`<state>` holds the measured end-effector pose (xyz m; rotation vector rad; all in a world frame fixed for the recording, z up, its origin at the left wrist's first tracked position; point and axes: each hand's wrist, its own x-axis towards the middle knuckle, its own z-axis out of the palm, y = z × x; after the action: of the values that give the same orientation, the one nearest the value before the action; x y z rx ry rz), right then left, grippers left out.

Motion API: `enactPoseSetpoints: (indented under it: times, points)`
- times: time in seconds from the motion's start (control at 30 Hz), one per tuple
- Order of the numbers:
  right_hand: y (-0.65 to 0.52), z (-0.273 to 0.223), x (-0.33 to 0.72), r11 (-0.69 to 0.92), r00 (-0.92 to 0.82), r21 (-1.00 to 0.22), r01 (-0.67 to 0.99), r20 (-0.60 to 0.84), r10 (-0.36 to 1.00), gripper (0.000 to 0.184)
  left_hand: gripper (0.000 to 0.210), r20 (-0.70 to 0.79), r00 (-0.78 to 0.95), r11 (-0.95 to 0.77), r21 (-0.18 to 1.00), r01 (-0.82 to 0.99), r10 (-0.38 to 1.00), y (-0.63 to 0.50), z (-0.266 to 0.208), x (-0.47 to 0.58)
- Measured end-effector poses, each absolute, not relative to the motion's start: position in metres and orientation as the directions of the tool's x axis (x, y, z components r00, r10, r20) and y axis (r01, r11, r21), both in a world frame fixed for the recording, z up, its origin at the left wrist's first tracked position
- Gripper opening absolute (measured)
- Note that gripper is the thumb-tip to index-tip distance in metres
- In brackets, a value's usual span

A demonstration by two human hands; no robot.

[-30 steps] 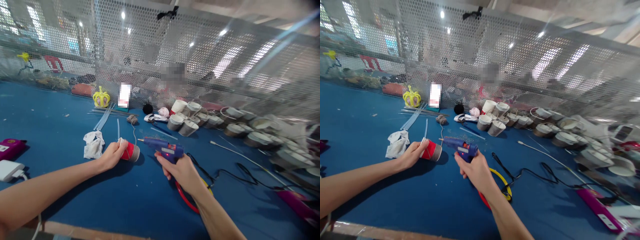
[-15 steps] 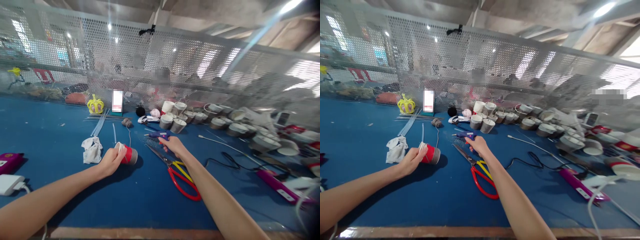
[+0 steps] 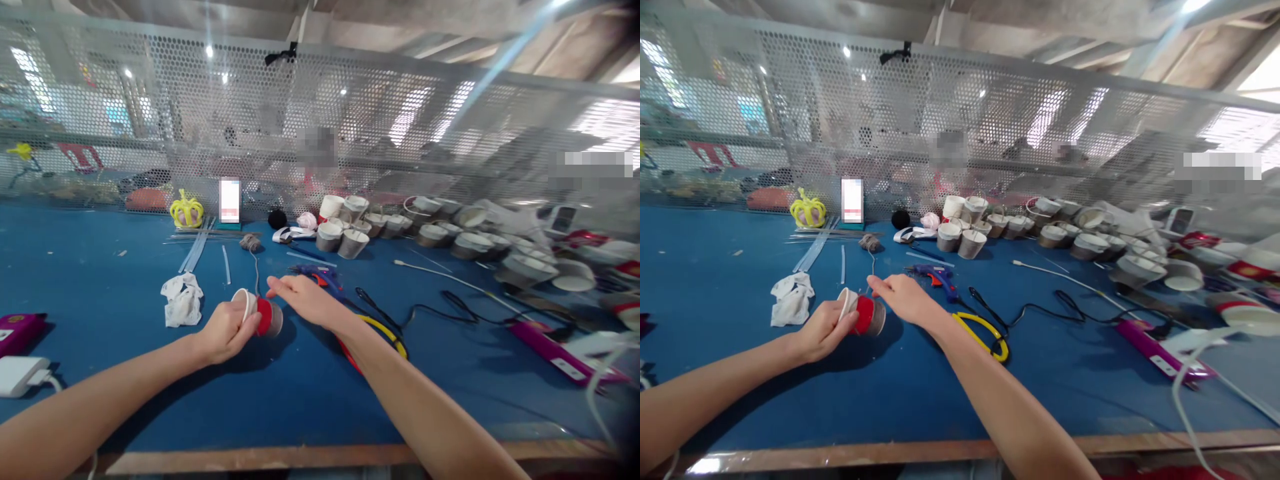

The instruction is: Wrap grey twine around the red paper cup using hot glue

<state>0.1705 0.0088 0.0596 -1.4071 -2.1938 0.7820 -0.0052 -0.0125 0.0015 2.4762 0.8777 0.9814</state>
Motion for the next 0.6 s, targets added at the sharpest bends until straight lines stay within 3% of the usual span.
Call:
enactPoseSetpoints:
  times: [0.1, 0.2, 0.33, 0.43, 0.5, 0.6]
  points:
    - [0.007, 0.050, 0.165, 0.182, -0.446, -0.798, 0.575, -0.119, 0.887, 0.062, 0.028, 0.573, 0.656, -0.870, 0.344, 0.352, 0.492, -0.018, 0.005, -0.005]
    - [0.007, 0.040, 0.163, -0.010, -0.554, -0.945, 0.327, -0.200, 0.808, 0.061, 0.027, 0.594, 0.701, -0.918, 0.248, 0.308, 0.395, -0.021, 0.007, -0.003]
    - [0.003, 0.037, 0.159, -0.207, -0.589, -0.978, 0.027, -0.183, 0.788, 0.037, 0.028, 0.579, 0.732, -0.933, 0.245, 0.264, 0.359, -0.022, 0.005, -0.001]
    - [0.000, 0.040, 0.158, -0.151, -0.511, -0.986, -0.064, -0.098, 0.854, 0.020, 0.031, 0.535, 0.717, -0.886, 0.375, 0.274, 0.448, -0.024, 0.004, 0.000]
    - [-0.001, 0.042, 0.160, -0.086, -0.444, -0.993, -0.087, -0.038, 0.895, 0.014, 0.033, 0.455, 0.690, -0.790, 0.540, 0.289, 0.563, -0.025, 0.005, 0.000]
    - [0.000, 0.045, 0.165, 0.013, -0.336, -0.993, -0.120, 0.053, 0.940, 0.016, 0.041, 0.206, 0.588, -0.444, 0.846, 0.295, 0.782, -0.027, 0.006, 0.002]
